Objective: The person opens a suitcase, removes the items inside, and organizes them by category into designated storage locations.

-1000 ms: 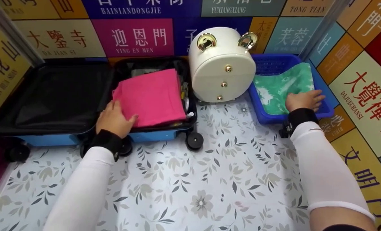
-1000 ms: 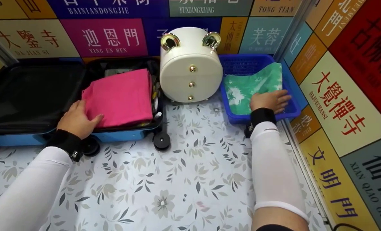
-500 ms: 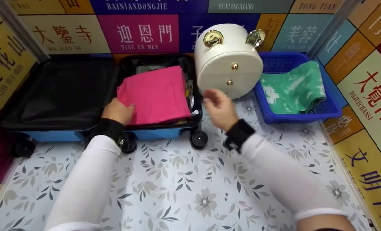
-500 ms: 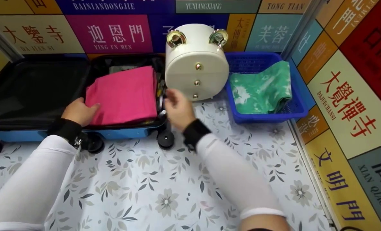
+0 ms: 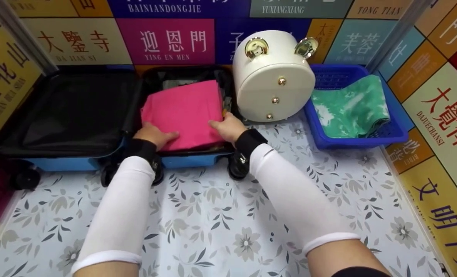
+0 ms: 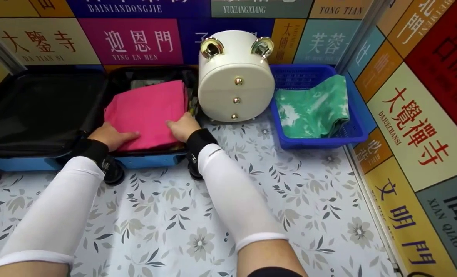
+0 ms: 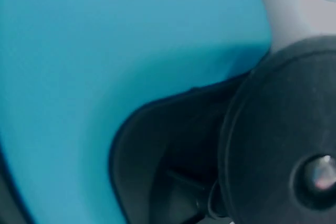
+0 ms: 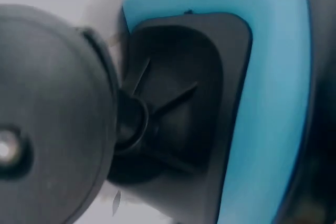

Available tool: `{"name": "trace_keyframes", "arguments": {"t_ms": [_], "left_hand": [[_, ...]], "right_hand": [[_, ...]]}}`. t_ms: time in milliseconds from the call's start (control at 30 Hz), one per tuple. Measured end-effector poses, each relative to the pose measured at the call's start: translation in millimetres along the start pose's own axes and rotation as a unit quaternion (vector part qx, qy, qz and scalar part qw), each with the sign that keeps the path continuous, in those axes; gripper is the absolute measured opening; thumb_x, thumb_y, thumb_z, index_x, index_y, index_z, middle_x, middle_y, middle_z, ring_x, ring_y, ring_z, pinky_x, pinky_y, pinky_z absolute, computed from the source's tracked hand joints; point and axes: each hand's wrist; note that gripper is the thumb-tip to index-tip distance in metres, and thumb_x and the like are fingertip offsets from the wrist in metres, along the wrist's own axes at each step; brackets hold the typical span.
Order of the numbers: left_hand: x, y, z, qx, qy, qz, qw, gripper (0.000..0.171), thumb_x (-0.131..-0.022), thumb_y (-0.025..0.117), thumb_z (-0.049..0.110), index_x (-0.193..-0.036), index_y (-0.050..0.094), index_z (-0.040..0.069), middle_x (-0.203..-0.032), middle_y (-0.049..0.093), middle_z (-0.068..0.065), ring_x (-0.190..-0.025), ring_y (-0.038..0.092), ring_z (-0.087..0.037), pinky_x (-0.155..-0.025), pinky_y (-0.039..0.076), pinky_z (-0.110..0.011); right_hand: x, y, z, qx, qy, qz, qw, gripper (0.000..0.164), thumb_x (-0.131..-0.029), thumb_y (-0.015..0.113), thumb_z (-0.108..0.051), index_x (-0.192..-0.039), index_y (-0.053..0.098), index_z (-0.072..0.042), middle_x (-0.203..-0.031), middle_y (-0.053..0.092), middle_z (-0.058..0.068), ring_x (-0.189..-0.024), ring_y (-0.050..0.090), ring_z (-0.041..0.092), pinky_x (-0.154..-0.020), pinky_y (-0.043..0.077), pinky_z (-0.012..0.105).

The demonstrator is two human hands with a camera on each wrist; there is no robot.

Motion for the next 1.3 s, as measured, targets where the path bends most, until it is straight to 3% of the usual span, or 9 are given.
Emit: {"name": "trace_keyframes", "arguments": {"t_ms": [200, 367, 533, 700, 900, 1167, 1300], "left_hand": [[-2.5, 0.5, -3.7, 0.01, 0.015, -0.007, 0.9998, 0.115, -0.075, 0.055, 0.069, -0.142, 0.009, -0.013, -0.136, 0.042, -0.03, -0.122, 0.045, -0.041, -0.104, 0.036, -0.049], [-2.6, 1.1, -5.9, 0.02, 0.012, -0.018, 0.9996, 0.114, -0.075, 0.053, 0.071, -0.144, 0.01, -0.01, -0.141, 0.037, -0.027, -0.125, 0.042, -0.039, -0.105, 0.034, -0.049], [-2.7, 0.3, -7.9, 0.047, 0.007, 0.002, 0.9989, 0.111, -0.075, 0.051, 0.072, -0.145, 0.014, -0.006, -0.143, 0.035, -0.024, -0.126, 0.041, -0.036, -0.105, 0.033, -0.049], [-2.7, -0.7, -10.0, 0.106, 0.0, 0.028, 0.994, 0.106, -0.077, 0.053, 0.069, -0.147, 0.013, 0.001, -0.147, 0.032, -0.02, -0.132, 0.036, -0.034, -0.109, 0.029, -0.047], [-5.4, -4.1, -13.1, 0.165, 0.006, 0.053, 0.9848, 0.1, -0.082, 0.052, 0.062, -0.149, 0.005, 0.005, -0.151, 0.024, -0.019, -0.138, 0.027, -0.032, -0.113, 0.023, -0.041], [-5.9, -0.4, -14.4, 0.187, 0.017, 0.134, 0.973, 0.086, -0.084, 0.051, 0.058, -0.149, 0.018, 0.012, -0.147, 0.036, -0.014, -0.134, 0.036, -0.029, -0.11, 0.028, -0.039], [-4.9, 2.6, -15.1, 0.185, 0.022, 0.153, 0.9705, 0.083, -0.084, 0.052, 0.057, -0.148, 0.022, 0.014, -0.147, 0.037, -0.012, -0.134, 0.037, -0.028, -0.11, 0.03, -0.039]], "right_hand": [[-6, 4, 0, 0.075, 0.011, -0.001, 0.997, 0.069, -0.083, 0.057, -0.047, -0.133, 0.044, 0.0, -0.132, 0.052, 0.012, -0.118, 0.05, 0.021, -0.101, 0.039, 0.03], [-10, 8, 3, 0.091, 0.002, 0.001, 0.996, 0.061, -0.082, 0.059, -0.044, -0.125, 0.052, -0.001, -0.122, 0.058, 0.011, -0.108, 0.055, 0.021, -0.096, 0.042, 0.03], [-11, 10, 4, 0.053, -0.019, 0.039, 0.998, 0.05, -0.083, 0.061, -0.035, -0.119, 0.055, -0.001, -0.113, 0.061, 0.012, -0.101, 0.057, 0.022, -0.091, 0.045, 0.031], [-10, 12, 6, 0.002, -0.028, 0.054, 0.998, 0.042, -0.082, 0.065, -0.028, -0.115, 0.056, -0.003, -0.108, 0.063, 0.01, -0.097, 0.058, 0.021, -0.089, 0.046, 0.03], [-10, 14, 7, -0.079, -0.042, 0.064, 0.994, 0.046, -0.081, 0.065, -0.018, -0.125, 0.056, -0.008, -0.11, 0.064, 0.008, -0.095, 0.06, 0.018, -0.085, 0.048, 0.026], [-11, 14, 8, -0.116, -0.043, 0.059, 0.991, 0.051, -0.082, 0.063, -0.017, -0.131, 0.051, -0.009, -0.113, 0.062, 0.007, -0.095, 0.06, 0.018, -0.082, 0.05, 0.026], [-10, 15, 7, -0.114, -0.036, 0.049, 0.992, 0.052, -0.084, 0.062, -0.02, -0.133, 0.048, -0.008, -0.115, 0.06, 0.007, -0.096, 0.059, 0.017, -0.082, 0.049, 0.026]]}}
Point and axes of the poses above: each hand's wrist, its own x-axis away from the middle knuckle, its own y-axis out of the palm, z = x × y
